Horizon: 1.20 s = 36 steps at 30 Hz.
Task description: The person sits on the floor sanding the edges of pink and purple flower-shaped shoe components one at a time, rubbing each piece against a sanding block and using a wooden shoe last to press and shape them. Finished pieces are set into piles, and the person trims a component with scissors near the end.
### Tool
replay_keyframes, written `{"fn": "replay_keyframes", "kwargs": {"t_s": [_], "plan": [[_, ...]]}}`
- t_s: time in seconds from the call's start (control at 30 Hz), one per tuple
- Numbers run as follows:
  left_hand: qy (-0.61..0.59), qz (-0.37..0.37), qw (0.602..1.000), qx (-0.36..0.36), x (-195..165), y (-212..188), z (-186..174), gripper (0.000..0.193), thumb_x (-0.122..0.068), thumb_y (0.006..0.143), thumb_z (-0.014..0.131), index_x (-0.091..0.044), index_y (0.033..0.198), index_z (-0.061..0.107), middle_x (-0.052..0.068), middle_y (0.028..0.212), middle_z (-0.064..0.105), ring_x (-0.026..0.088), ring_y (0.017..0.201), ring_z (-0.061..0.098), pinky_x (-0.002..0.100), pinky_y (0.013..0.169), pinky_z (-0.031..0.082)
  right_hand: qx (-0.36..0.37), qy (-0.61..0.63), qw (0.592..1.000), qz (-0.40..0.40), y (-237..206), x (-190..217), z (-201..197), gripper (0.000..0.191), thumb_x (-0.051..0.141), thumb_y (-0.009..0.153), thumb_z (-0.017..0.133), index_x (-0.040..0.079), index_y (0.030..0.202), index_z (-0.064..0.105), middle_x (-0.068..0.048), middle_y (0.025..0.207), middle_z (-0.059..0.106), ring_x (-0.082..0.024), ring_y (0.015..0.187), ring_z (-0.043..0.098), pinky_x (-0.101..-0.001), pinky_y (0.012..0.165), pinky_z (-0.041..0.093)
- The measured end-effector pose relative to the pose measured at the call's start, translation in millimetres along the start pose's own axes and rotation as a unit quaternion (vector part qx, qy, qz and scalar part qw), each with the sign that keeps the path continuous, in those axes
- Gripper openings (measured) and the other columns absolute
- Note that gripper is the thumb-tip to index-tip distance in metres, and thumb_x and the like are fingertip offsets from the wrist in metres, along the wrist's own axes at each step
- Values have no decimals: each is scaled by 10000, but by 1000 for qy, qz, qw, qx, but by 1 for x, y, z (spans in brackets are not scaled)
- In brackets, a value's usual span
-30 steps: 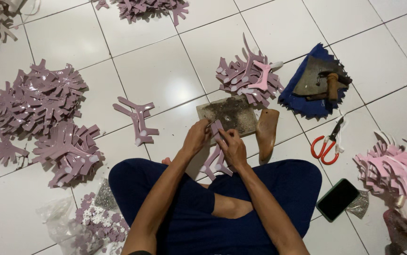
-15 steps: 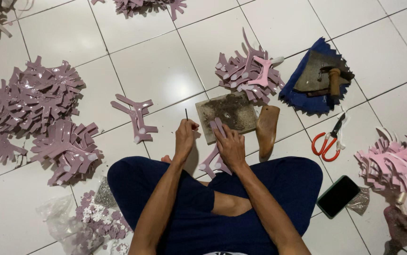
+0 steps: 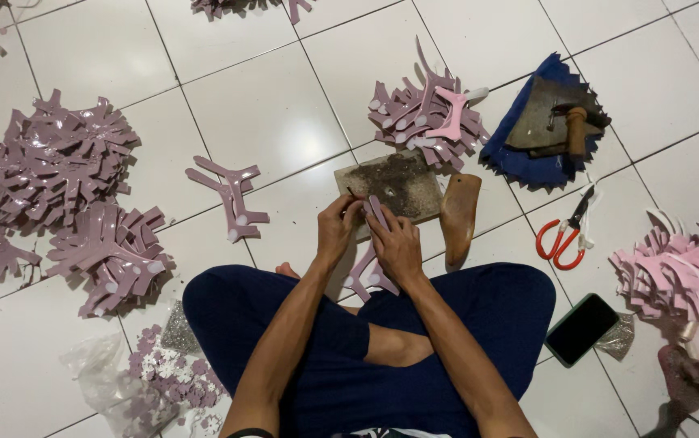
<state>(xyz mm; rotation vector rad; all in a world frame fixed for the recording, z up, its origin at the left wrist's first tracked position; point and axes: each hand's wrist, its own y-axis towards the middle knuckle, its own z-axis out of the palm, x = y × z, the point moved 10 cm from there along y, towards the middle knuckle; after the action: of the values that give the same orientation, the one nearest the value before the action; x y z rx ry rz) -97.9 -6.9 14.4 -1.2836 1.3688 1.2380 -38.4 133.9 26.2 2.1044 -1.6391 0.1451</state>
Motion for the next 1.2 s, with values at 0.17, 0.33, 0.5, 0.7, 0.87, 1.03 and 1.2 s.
{"fn": "replay_keyframes", "kwargs": {"t_s": [0.17, 0.33, 0.5, 0.7, 0.87, 1.03, 1.2], "plan": [[-22, -41, 999, 12, 27, 2, 8, 143, -77, 994, 642, 22, 1065, 718, 126, 874, 764, 164, 802, 754, 291, 701, 609, -3, 18, 1000, 8, 3, -3, 0, 372, 199, 923, 674, 194, 1295, 701, -97, 1428, 608, -339, 1073, 587, -461, 913, 473], [-9, -36, 999, 9, 37, 3, 9, 135, -72, 1008, 634, 32, 1056, 705, 122, 890, 775, 163, 851, 783, 288, 722, 618, -6, 57, 998, 20, 0, -8, 4, 326, 181, 919, 683, 133, 1239, 720, -115, 1409, 624, -342, 1074, 595, -458, 926, 475], [-60, -55, 996, 23, 40, 1, 12, 144, -63, 1013, 620, 46, 1064, 699, 127, 915, 771, 169, 878, 776, 289, 754, 637, -35, 111, 992, 42, -3, -23, -4, 197, 178, 918, 728, 87, 1092, 749, -86, 1316, 673, -321, 1108, 651, -437, 963, 487], [-38, -56, 997, 31, 39, 0, 12, 143, -57, 1003, 623, 41, 1065, 708, 134, 916, 779, 176, 866, 781, 295, 745, 641, -200, -71, 944, 251, -33, -105, -77, 532, 239, 750, 887, 62, 1184, 635, -213, 1164, 627, -438, 1124, 610, -529, 895, 505], [-10, -32, 999, 29, 33, 2, 11, 123, -56, 995, 632, 25, 1053, 705, 144, 906, 776, 179, 854, 787, 301, 730, 634, -84, 28, 913, 398, -44, -165, -58, 901, 256, 642, 911, 0, 1394, 484, -262, 1181, 623, -468, 1043, 624, -547, 892, 513], [7, -4, 999, 34, 23, 0, 11, 101, -46, 997, 630, 9, 1042, 702, 151, 900, 770, 186, 831, 782, 309, 727, 619, -181, 268, 840, 436, -61, -184, -36, 622, 292, 770, 860, 30, 1268, 596, -148, 1143, 685, -291, 1015, 670, -411, 877, 546], [-2, -10, 999, 39, 22, -1, 12, 93, -48, 998, 632, 9, 1041, 691, 150, 887, 761, 193, 814, 769, 310, 719, 611, -159, 770, 521, 332, -70, -146, 10, 508, 365, 920, 732, -64, 1171, 624, -136, 916, 651, -235, 708, 627, -359, 564, 532]]}}
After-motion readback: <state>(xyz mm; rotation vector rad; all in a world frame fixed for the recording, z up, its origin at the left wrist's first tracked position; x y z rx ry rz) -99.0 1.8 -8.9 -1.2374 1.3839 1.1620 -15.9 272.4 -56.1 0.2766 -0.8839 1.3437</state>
